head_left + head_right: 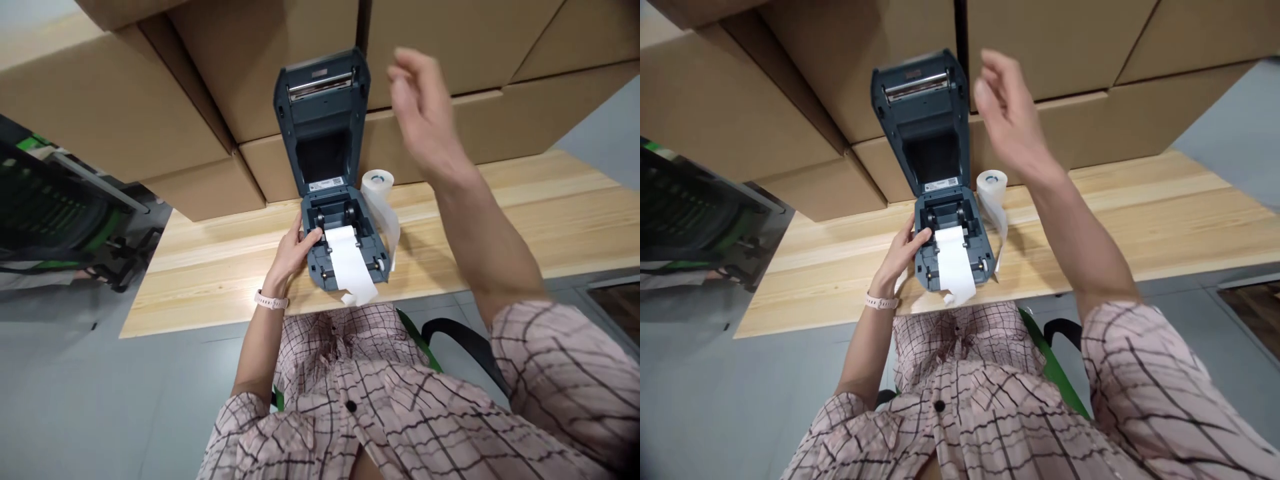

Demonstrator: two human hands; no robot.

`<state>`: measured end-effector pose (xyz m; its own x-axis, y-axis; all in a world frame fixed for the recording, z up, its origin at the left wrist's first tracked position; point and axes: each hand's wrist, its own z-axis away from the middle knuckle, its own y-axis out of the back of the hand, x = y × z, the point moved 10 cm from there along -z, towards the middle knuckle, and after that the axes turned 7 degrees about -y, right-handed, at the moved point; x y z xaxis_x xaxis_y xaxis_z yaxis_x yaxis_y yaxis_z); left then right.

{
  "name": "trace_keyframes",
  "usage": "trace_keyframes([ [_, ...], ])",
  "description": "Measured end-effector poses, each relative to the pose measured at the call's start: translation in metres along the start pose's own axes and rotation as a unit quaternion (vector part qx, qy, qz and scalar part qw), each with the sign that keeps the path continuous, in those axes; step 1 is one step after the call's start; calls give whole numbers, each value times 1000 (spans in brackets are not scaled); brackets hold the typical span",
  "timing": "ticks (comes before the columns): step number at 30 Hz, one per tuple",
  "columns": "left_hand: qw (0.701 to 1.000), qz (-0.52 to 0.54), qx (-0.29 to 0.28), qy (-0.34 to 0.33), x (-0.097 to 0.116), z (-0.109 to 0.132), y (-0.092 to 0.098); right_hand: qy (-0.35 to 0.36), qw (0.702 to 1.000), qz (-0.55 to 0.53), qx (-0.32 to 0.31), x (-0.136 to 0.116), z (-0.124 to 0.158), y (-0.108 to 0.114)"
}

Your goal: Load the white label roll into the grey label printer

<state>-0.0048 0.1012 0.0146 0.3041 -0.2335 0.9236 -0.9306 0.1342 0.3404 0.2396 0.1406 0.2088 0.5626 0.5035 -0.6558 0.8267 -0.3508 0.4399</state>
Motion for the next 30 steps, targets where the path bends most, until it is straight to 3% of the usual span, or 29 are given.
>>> trace_keyframes([
  [1, 1000, -11, 11, 13, -2, 6, 3, -23, 1000, -17, 5, 11, -29, -9],
  [3, 998, -25, 32, 43, -7, 23, 11, -82, 989, -97, -79, 29, -70, -44],
  [5, 996, -30, 65, 58, -7, 42, 27, -109, 979, -138, -99, 34, -77, -59],
  [8, 986, -53, 155, 30, 9, 70, 62, -71, 984, -145, -72, 19, -30, -50],
  [11, 962, -118, 225, -104, 51, 88, 78, -14, 987, -148, -66, 4, 58, -33],
  [13, 937, -172, 214, -218, 81, 95, 62, 24, 990, -114, -79, -2, 112, -28],
  [15, 912, -209, 175, -306, 100, 98, 33, 39, 992, -61, -100, -1, 151, -31],
  [18, 893, -226, 108, -374, 108, 97, -8, 38, 992, 6, -117, 6, 179, -38],
  [20, 887, -239, 84, -386, 104, 96, -25, 36, 992, 26, -118, 10, 186, -42],
  [23, 882, -259, 86, -384, 96, 95, -33, 40, 992, 38, -113, 12, 190, -45],
  [30, 894, -238, 144, -352, 85, 86, -31, 43, 993, 45, -98, 16, 196, -48],
])
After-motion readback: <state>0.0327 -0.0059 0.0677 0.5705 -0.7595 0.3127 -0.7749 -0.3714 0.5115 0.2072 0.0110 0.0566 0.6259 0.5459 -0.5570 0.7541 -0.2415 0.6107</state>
